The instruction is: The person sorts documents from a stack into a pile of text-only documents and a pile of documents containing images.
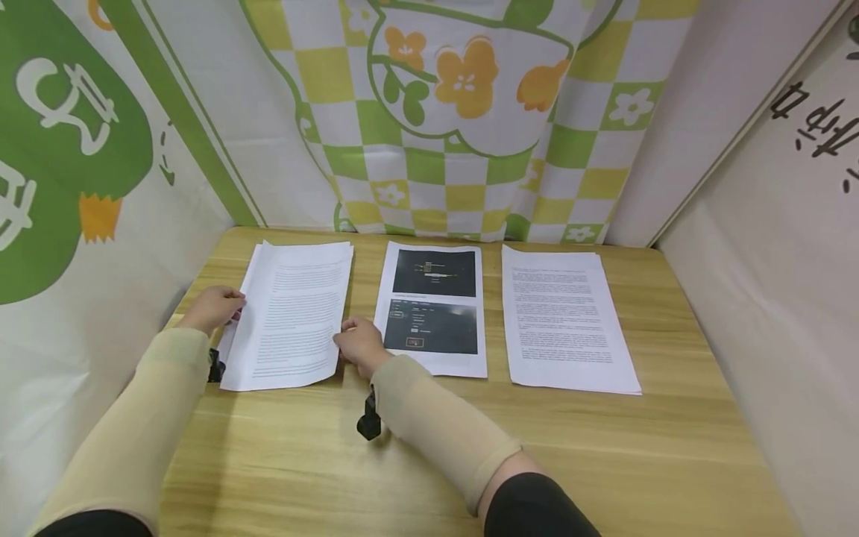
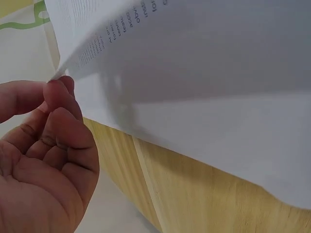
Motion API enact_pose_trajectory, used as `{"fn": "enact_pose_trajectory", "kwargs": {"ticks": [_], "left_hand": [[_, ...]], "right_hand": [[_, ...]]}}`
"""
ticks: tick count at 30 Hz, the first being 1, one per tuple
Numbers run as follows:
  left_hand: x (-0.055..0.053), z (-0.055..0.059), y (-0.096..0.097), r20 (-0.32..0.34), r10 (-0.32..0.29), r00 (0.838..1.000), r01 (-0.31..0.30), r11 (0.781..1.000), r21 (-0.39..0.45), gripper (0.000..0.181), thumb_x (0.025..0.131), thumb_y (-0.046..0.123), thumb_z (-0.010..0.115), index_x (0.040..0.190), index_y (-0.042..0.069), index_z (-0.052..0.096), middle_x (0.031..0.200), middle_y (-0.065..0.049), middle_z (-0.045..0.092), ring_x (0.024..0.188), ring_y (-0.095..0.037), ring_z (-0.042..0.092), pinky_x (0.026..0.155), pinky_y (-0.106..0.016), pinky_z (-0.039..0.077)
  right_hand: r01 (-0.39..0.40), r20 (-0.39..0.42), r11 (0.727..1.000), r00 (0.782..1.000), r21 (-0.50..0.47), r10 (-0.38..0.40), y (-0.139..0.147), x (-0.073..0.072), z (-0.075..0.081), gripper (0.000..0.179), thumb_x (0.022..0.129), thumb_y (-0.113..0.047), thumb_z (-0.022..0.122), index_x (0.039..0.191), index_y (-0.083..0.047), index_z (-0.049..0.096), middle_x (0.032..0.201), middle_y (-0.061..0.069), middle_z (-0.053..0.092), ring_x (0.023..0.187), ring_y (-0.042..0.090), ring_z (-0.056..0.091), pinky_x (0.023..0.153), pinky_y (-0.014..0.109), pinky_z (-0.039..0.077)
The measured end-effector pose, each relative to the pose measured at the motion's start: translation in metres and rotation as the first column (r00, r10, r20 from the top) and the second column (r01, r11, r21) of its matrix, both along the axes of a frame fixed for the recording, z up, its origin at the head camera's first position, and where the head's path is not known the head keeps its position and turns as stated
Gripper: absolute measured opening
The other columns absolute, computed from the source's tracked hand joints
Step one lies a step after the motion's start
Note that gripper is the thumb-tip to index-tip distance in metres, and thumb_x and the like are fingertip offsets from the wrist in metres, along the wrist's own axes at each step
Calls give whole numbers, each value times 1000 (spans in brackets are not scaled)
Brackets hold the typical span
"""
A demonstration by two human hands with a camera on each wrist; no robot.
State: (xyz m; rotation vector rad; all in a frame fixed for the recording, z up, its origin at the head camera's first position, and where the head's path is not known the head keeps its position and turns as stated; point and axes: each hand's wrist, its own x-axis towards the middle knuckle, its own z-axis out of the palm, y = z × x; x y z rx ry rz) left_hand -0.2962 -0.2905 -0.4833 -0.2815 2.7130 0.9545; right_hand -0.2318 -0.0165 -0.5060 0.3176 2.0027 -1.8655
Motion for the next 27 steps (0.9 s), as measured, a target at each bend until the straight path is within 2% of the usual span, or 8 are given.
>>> {"fn": "enact_pose_trajectory", "kwargs": {"ticks": [3, 6, 11, 14, 17, 20, 27], "left_hand": [[-2, -3, 0, 8, -5, 1000, 5, 1000, -8, 30, 97, 14, 44, 112, -9, 56, 90, -16, 58, 77, -24, 55, 64, -30, 43], [-3, -9, 1, 24, 9, 1000, -10, 1000, 19, 30, 97, 14, 44, 112, -10, 54, 88, -16, 56, 73, -21, 54, 61, -28, 45], [-2, -18, 5, 41, 30, 999, -34, 996, 82, 39, 97, 15, 43, 122, -14, 47, 104, -24, 54, 76, -22, 55, 62, -27, 48], [0, -16, 7, 44, 59, 997, -62, 995, 82, 42, 97, 16, 41, 126, -14, 45, 115, -28, 51, 87, -28, 55, 70, -32, 49], [0, -15, 9, 40, 105, 994, -108, 989, 96, 40, 99, 16, 42, 127, -12, 47, 116, -26, 51, 94, -31, 54, 74, -36, 49], [-2, -13, 10, 19, 130, 991, -131, 980, 147, 36, 99, 15, 44, 125, -9, 49, 115, -23, 52, 94, -30, 54, 76, -36, 50], [-2, -6, 15, -45, 130, 990, -109, 941, 319, 33, 101, 16, 46, 123, -8, 49, 117, -22, 51, 97, -29, 54, 85, -42, 52]], "right_hand": [[3, -49, 997, 999, 77, 1, 4, 2, 0, 10, 91, -7, 61, 99, 0, 61, 81, 6, 59, 65, 13, 55, 57, 22, 48], [-10, -88, 988, 996, 155, 24, 9, 3, 0, 11, 94, -12, 60, 98, -2, 63, 83, 5, 59, 70, 13, 53, 56, 22, 44], [-36, -57, 982, 997, 186, 47, 18, 2, 2, 8, 93, -15, 60, 93, -7, 63, 85, 4, 57, 68, 14, 49, 52, 26, 41], [-59, -79, 974, 994, 221, 78, 22, 2, 5, 8, 92, -13, 61, 92, -6, 64, 86, 5, 57, 72, 14, 47, 56, 26, 41], [-73, -130, 955, 985, 287, 114, 27, 3, 7, 9, 90, -11, 63, 91, -3, 66, 86, 5, 60, 77, 15, 50, 64, 23, 41], [-89, -123, 946, 983, 312, 133, 35, 3, 9, 10, 91, -11, 63, 92, -3, 66, 85, 4, 61, 73, 14, 53, 60, 22, 43], [-70, -89, 965, 992, 254, 95, 55, 1, 6, 11, 92, -11, 61, 95, 0, 63, 78, 7, 59, 63, 16, 54, 53, 23, 45]]}}
